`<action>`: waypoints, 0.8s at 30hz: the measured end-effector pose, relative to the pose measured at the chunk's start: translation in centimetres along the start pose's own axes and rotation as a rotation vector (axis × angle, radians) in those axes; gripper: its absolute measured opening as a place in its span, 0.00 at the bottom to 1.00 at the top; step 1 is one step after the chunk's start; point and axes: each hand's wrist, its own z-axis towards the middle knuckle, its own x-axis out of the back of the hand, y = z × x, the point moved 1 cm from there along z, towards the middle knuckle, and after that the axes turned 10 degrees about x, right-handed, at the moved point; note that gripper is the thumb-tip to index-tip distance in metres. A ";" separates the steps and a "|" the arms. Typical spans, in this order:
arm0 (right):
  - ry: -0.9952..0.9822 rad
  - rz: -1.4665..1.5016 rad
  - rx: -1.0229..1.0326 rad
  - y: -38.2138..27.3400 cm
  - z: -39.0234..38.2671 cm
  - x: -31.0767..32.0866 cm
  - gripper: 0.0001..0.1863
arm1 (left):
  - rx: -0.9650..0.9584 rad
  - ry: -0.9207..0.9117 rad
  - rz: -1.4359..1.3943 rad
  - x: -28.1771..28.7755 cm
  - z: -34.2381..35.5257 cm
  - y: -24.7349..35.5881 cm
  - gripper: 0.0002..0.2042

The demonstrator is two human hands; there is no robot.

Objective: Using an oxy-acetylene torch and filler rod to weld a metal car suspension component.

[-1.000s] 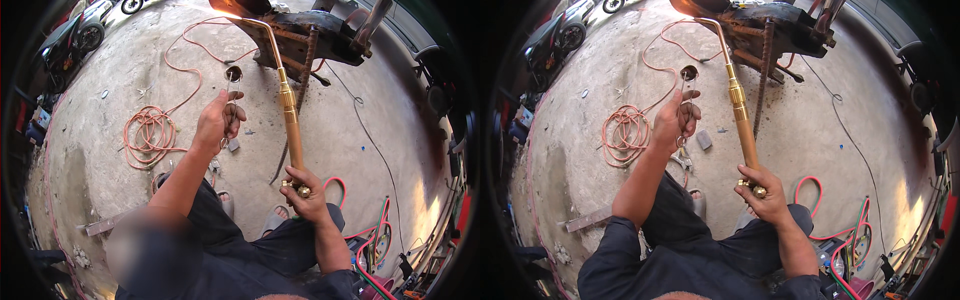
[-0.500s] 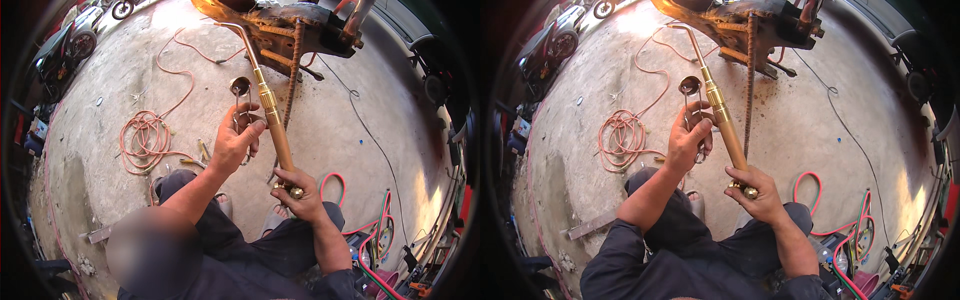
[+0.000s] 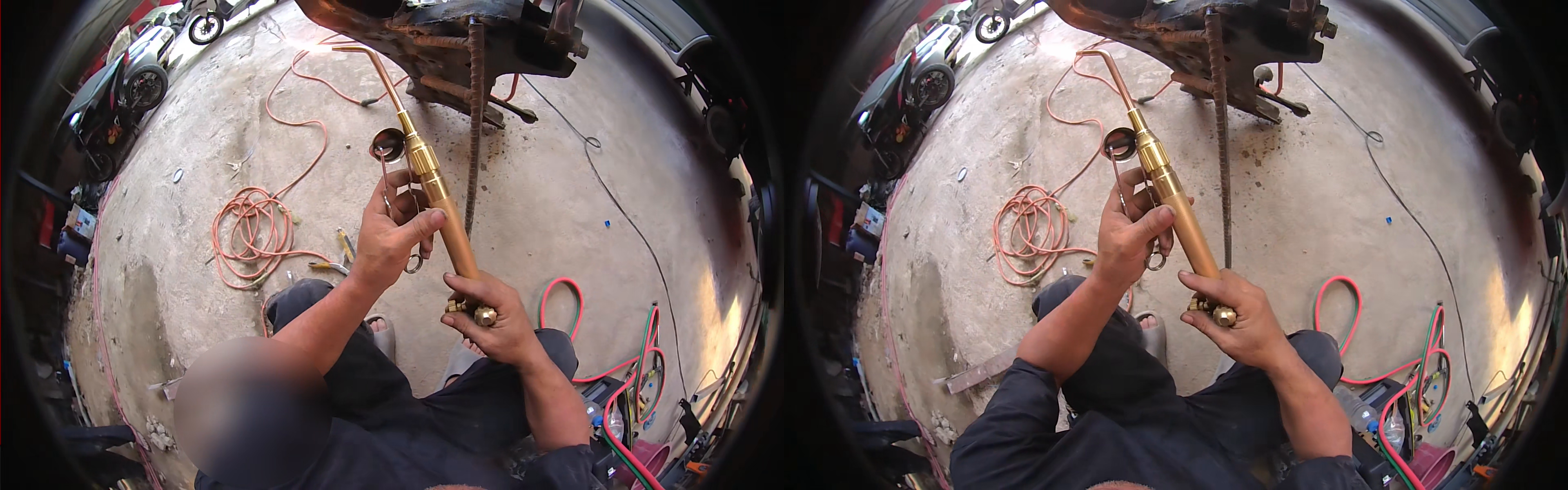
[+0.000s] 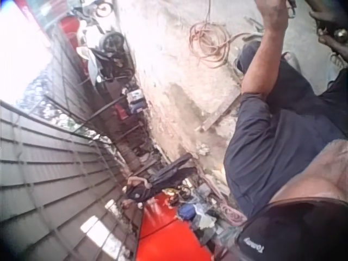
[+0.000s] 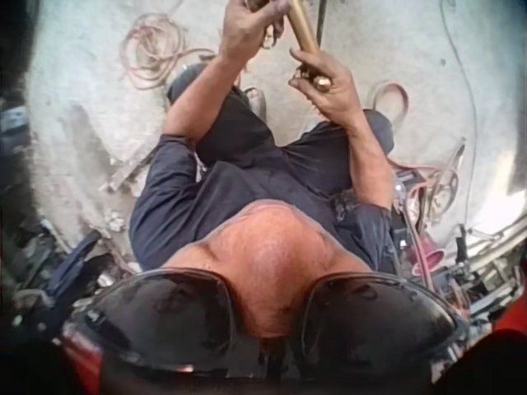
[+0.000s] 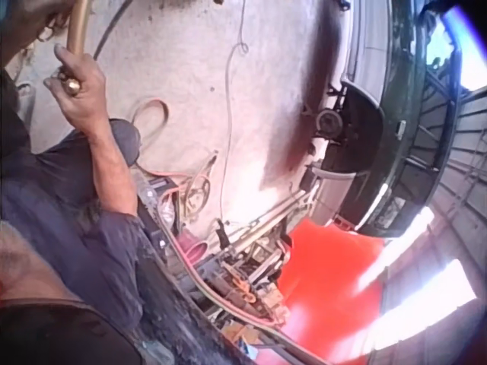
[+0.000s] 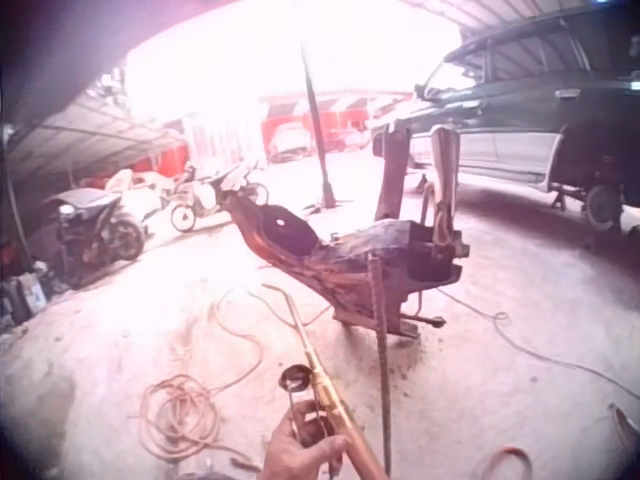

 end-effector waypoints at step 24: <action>0.015 0.056 0.005 -0.3 -0.5 0.8 0.30 | 0.855 0.368 0.688 14.2 0.6 -24.1 0.26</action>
